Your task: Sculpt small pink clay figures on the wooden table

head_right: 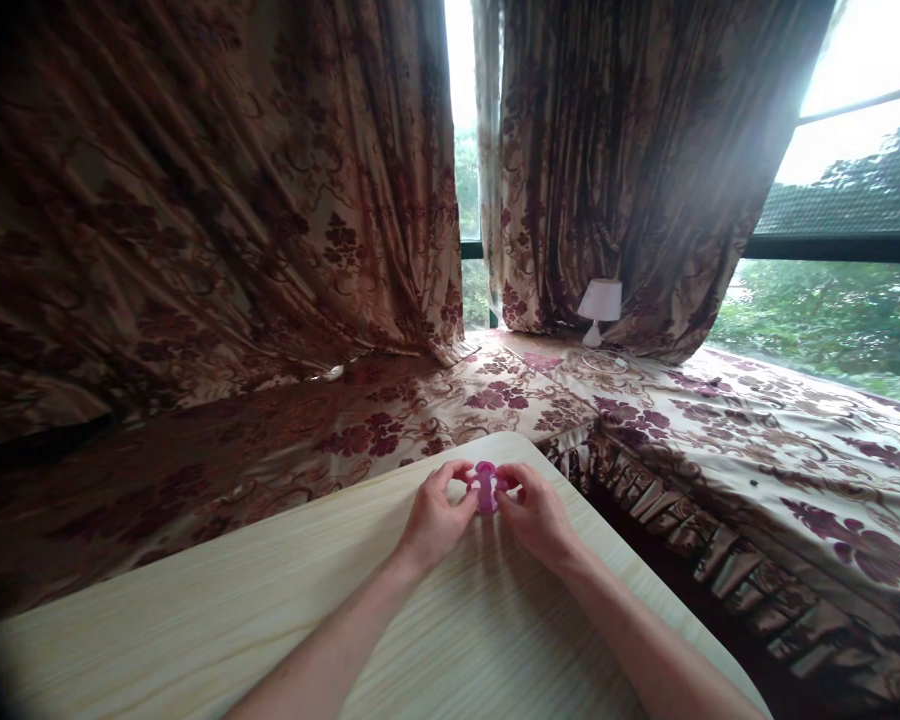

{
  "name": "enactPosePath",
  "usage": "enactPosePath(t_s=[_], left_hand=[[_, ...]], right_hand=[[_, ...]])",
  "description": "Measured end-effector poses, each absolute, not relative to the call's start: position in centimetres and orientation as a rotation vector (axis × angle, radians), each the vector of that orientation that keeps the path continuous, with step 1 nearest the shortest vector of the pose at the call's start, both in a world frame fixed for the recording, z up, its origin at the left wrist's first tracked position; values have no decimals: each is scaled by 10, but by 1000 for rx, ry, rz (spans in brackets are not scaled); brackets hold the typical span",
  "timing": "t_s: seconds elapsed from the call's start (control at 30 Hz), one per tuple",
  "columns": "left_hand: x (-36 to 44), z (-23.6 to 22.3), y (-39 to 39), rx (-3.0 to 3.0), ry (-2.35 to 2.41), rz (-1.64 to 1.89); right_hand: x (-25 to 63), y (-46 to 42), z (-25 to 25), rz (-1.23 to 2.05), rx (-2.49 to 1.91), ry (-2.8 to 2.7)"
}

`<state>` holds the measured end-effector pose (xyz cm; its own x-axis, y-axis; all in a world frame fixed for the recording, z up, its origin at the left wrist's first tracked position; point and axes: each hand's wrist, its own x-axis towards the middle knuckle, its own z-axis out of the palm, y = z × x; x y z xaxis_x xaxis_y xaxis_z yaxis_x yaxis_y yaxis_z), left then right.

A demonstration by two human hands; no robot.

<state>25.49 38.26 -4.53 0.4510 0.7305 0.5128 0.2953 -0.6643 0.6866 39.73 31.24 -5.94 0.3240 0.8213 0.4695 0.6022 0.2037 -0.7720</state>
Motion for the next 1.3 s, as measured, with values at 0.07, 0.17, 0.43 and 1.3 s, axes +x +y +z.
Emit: enactPosePath(t_s=[0.07, 0.17, 0.43, 1.3], left_hand=[[254, -42, 381, 2206, 876, 1162], [253, -38, 378, 2229, 901, 1181], [252, -36, 376, 2280, 901, 1190], [253, -39, 378, 2344, 889, 1194]], right_hand=[[397, 312, -58, 251, -1489, -1367], [395, 312, -56, 244, -1484, -1352], [392, 317, -58, 245, -1475, -1324], [398, 320, -65, 239, -1549, -1371]])
